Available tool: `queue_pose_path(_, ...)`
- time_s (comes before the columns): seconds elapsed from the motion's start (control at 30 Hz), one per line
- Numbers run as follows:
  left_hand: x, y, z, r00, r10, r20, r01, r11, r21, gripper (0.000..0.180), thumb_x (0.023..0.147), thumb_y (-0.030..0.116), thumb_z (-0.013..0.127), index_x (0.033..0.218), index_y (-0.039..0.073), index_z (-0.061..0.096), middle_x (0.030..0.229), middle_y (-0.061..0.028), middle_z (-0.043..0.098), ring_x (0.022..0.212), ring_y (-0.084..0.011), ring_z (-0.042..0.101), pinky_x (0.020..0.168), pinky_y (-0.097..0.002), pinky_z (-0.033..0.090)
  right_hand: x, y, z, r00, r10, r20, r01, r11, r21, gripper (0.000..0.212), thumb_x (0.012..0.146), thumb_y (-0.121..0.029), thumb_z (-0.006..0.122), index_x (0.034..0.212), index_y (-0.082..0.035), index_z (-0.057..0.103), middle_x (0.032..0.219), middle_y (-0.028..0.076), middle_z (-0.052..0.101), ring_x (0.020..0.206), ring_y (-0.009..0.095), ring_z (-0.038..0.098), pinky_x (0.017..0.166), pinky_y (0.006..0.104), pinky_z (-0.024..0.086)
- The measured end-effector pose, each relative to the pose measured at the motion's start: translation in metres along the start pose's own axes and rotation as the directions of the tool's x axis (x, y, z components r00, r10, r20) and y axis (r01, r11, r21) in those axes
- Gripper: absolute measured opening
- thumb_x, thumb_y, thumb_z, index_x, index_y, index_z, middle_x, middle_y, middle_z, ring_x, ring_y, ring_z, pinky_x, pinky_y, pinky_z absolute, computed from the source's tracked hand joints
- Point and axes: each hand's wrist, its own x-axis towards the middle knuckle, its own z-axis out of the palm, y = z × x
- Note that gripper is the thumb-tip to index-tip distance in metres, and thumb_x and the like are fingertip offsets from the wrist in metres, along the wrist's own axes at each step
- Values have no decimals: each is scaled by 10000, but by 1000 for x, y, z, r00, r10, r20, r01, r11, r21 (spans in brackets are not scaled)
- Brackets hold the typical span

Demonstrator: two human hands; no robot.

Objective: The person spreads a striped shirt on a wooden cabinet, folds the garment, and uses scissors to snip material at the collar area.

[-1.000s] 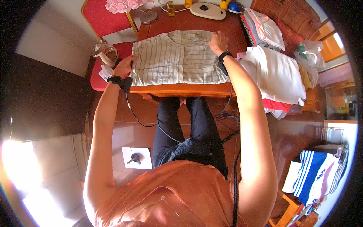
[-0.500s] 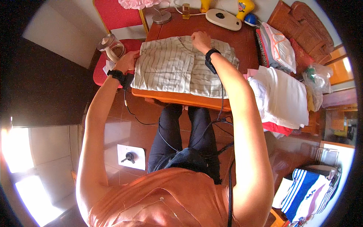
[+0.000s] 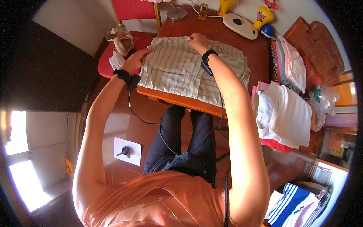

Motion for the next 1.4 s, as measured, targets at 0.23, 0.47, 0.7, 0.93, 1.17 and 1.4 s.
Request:
queue_pose_path(0.23, -3, 61, 98, 953, -244, -178, 163, 912, -375, 515, 833, -68, 534, 1322, 55, 429, 1184, -108, 570, 1060, -207, 574, 902, -310, 476, -3, 27, -12, 935, -88, -344, 62, 995, -84, 304, 767, -385, 713, 939, -135, 715, 956, 119, 662, 998, 312, 601, 832, 456, 470)
queue_pose_path(0.47, -21, 72, 75, 913, -72, -401, -69, 943, -326, 586, 853, -91, 476, 1404, 54, 339, 1257, -112, 541, 1063, -212, 562, 912, -298, 461, -6, -14, -15, 919, 7, -394, 51, 990, 135, 263, 772, -349, 716, 944, -151, 726, 847, 50, 704, 786, 257, 667, 653, 393, 518)
queue_pose_path(0.7, -2, 61, 72, 901, 70, -427, -199, 944, -263, 583, 836, -78, 494, 1394, 45, 378, 1283, -111, 532, 1089, -216, 550, 941, -301, 433, 13, 4, -1, 944, -2, -329, 117, 937, 330, 295, 814, -278, 653, 1066, -129, 691, 874, 54, 713, 820, 243, 675, 678, 352, 532)
queue_pose_path(0.93, -15, 36, 38, 819, 216, -532, 67, 885, 461, 456, 751, 132, 642, 1198, 50, 600, 1150, -122, 607, 1077, -227, 567, 880, -320, 461, -11, 0, -19, 958, -125, -257, 227, 877, 422, 388, 803, -175, 638, 1174, -65, 618, 955, 84, 707, 986, 246, 641, 842, 358, 507)
queue_pose_path(1.17, -25, 49, 73, 820, 556, -137, -109, 386, 916, 388, 753, 121, 644, 1138, 78, 626, 1111, -146, 614, 1130, -308, 538, 964, -372, 418, -44, 102, -98, 990, 18, -137, -32, 994, -101, 214, 803, -205, 588, 892, -54, 709, 927, 164, 683, 935, 305, 646, 795, 367, 501)
queue_pose_path(1.4, 8, 106, 166, 985, 105, 138, -172, 481, 860, 338, 841, 258, 639, 1124, 74, 625, 1164, -139, 602, 1128, -303, 540, 967, -377, 420, -85, 198, -124, 957, 264, 120, -228, 941, -250, 239, 664, -184, 705, 804, 10, 697, 898, 238, 657, 899, 338, 652, 754, 397, 502)
